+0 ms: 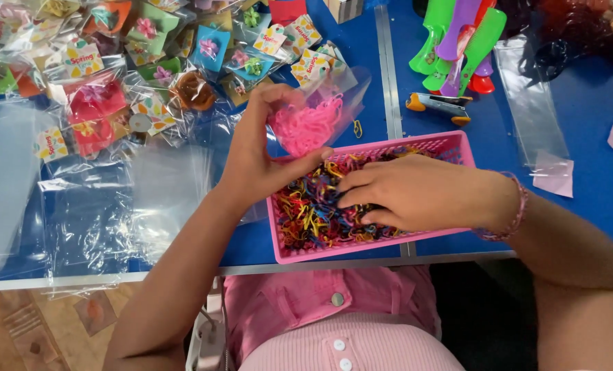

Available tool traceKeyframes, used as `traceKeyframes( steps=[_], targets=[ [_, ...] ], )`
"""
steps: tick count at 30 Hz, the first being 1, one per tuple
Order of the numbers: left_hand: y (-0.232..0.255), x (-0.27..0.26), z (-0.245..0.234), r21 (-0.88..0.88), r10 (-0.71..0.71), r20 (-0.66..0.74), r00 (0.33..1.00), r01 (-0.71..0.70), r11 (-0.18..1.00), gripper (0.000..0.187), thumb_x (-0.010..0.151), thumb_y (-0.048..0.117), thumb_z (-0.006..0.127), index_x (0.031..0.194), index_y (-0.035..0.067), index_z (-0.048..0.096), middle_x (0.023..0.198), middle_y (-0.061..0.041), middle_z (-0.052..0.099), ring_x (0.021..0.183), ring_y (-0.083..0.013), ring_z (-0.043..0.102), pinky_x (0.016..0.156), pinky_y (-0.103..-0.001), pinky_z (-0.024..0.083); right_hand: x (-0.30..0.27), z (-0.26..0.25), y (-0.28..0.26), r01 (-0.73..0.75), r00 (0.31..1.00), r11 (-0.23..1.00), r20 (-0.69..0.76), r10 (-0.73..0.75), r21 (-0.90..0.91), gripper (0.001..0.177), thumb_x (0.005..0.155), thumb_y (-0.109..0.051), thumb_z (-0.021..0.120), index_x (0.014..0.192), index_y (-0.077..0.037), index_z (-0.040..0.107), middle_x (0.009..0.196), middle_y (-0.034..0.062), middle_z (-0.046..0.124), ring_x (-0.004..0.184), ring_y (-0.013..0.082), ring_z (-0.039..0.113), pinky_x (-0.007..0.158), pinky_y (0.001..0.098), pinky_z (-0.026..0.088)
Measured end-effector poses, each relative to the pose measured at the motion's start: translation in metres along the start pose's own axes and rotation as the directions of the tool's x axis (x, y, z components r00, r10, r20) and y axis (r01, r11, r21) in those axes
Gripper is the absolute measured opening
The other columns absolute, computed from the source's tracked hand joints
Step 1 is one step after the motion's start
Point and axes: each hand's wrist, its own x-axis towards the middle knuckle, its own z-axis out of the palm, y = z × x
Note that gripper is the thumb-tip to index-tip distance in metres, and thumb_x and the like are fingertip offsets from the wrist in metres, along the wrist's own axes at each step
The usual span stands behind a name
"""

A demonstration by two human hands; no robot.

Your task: The person is packaging small pink hair ties and colorful hair clips into a small plastic bag at a table.

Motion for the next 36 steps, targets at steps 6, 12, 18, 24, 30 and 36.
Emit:
traceKeyframes(
  steps=[6,12,18,24,30,36],
  targets=[
    [0.0,-0.001,0.002,-0.012,-0.017,-0.015,1.0,0.016,1.0,0.053,0.094,0.031,0.081,0.128,0.008,0.047,0.118,-0.006,0.053,0.105,-0.0195,0.054,0.083,-0.029,0.046,-0.056,-0.01,0.025,0.003,0.994,1.0,-0.106,-0.004,-0.014,0.036,0.094,-0.028,0.058,0.127,-0.03,0.073,0.148,-0.0055,0.059,0.126,0.0188,0.061,0.091,0.0451,0.053],
    [0.0,-0.003,0.002,0.025,-0.033,-0.169,0.985,0.038,0.999,0.058,0.093,0.032,0.081,0.131,0.009,0.044,0.122,-0.007,0.049,0.112,-0.0207,0.056,0.091,-0.031,0.049,-0.011,-0.018,-0.02,0.233,0.869,0.935,-0.373,-0.324,-0.268,0.037,0.101,-0.03,0.058,0.127,-0.007,0.067,0.136,0.0111,0.065,0.133,0.0255,0.054,0.109,0.0431,0.043],
    [-0.007,-0.003,0.0,-0.033,-0.044,-0.211,0.977,0.038,0.999,0.061,0.088,0.015,0.088,0.129,0.005,0.044,0.118,-0.015,0.051,0.115,-0.0384,0.061,0.093,-0.048,0.052,0.074,0.027,-0.038,0.209,0.926,0.956,-0.274,-0.262,-0.208,0.071,0.088,-0.027,0.077,0.148,-0.007,0.044,0.137,0.0234,0.051,0.116,0.0458,0.059,0.086,0.0493,0.058],
    [-0.007,-0.003,-0.001,-0.02,-0.03,-0.197,0.98,0.026,0.999,0.062,0.088,0.012,0.087,0.13,0.003,0.043,0.117,-0.018,0.054,0.114,-0.0442,0.062,0.094,-0.051,0.052,0.079,0.027,-0.036,0.209,0.918,0.929,-0.267,-0.294,-0.305,0.05,0.091,-0.01,0.067,0.14,-0.005,0.054,0.131,0.0225,0.055,0.108,0.0427,0.063,0.076,0.0476,0.057],
    [-0.004,-0.001,-0.002,0.005,-0.02,-0.203,0.979,0.021,1.0,0.059,0.087,0.012,0.087,0.126,0.001,0.045,0.114,-0.019,0.054,0.106,-0.0404,0.064,0.088,-0.05,0.054,0.042,0.0,-0.025,0.291,0.904,0.941,-0.272,-0.33,-0.176,0.033,0.092,-0.003,0.062,0.125,-0.008,0.064,0.127,0.0162,0.062,0.112,0.0416,0.064,0.082,0.0448,0.057],
    [-0.011,-0.003,-0.002,-0.074,0.032,-0.22,0.975,-0.049,0.996,0.056,0.089,0.01,0.087,0.127,0.001,0.047,0.113,-0.015,0.051,0.104,-0.031,0.061,0.093,-0.045,0.05,-0.033,-0.036,-0.005,0.137,0.948,0.958,-0.313,-0.053,0.253,0.018,0.091,-0.01,0.068,0.105,-0.01,0.081,0.124,0.0128,0.076,0.116,0.0389,0.07,0.107,0.0504,0.048]
  ],
)
